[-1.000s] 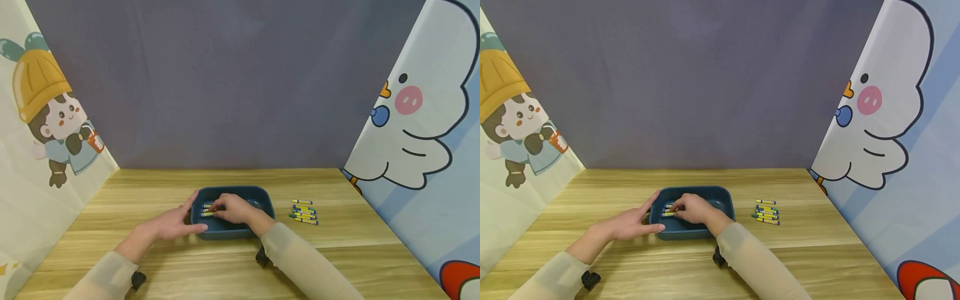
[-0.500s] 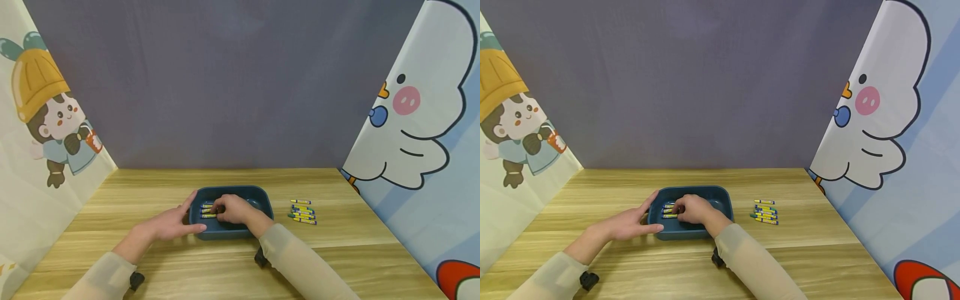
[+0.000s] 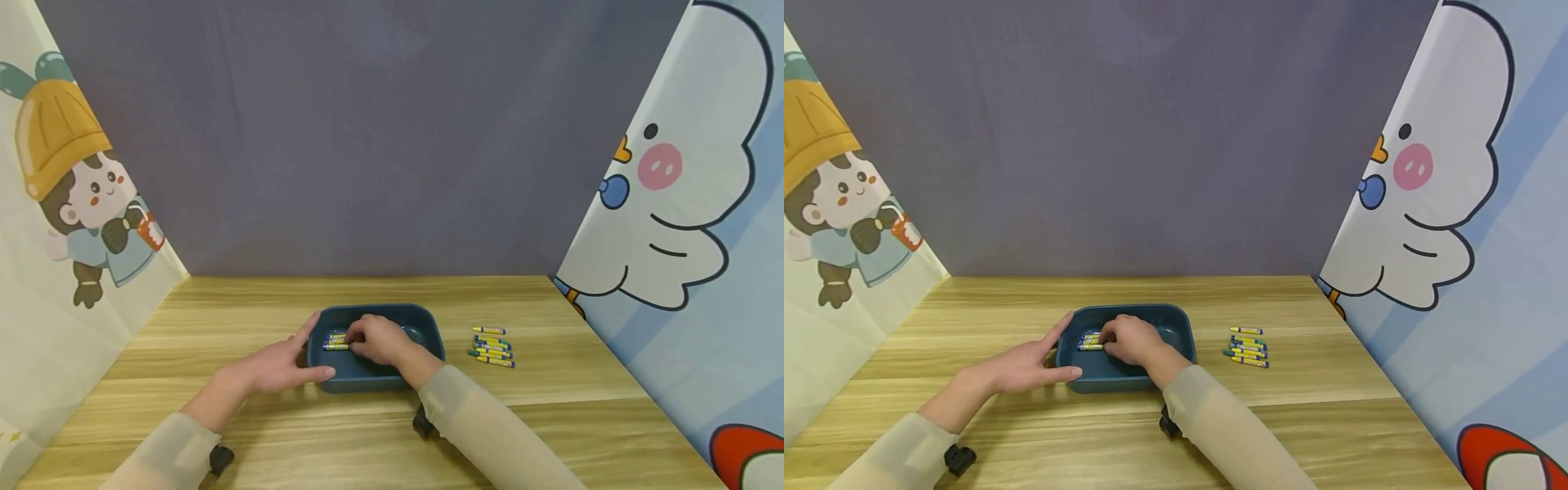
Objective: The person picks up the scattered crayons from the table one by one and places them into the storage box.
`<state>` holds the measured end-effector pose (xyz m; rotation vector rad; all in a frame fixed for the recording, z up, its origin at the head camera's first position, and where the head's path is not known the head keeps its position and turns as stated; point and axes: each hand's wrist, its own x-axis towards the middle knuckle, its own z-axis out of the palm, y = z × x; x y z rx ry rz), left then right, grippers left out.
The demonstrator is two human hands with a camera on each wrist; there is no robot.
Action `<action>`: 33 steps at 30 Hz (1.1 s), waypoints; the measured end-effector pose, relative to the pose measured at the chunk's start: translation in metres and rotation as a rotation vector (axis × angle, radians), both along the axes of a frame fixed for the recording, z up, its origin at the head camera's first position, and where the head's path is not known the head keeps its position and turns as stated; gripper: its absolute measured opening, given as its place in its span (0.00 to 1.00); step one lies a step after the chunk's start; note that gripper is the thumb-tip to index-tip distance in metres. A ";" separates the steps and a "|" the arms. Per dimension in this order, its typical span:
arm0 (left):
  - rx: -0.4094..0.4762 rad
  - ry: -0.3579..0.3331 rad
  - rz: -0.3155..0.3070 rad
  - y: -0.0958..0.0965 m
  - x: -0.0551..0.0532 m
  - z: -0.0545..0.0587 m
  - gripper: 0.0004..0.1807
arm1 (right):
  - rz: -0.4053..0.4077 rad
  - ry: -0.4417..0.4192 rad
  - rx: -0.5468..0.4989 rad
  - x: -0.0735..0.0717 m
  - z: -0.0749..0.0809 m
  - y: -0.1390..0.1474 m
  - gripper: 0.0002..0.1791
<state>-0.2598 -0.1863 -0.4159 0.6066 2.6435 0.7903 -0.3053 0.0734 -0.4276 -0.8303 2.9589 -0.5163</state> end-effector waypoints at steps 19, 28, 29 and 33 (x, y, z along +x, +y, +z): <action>0.003 -0.007 0.005 -0.001 0.000 0.001 0.67 | -0.084 -0.037 -0.037 -0.003 -0.001 0.000 0.02; 0.012 -0.013 -0.004 -0.001 0.001 0.001 0.67 | -0.103 -0.030 -0.041 -0.004 -0.002 0.000 0.02; 0.015 -0.014 -0.006 -0.001 0.001 0.001 0.67 | -0.103 -0.032 -0.045 -0.003 -0.002 0.000 0.02; 0.026 -0.013 -0.011 0.000 0.000 0.000 0.67 | -0.101 -0.035 -0.069 -0.002 0.001 0.002 0.02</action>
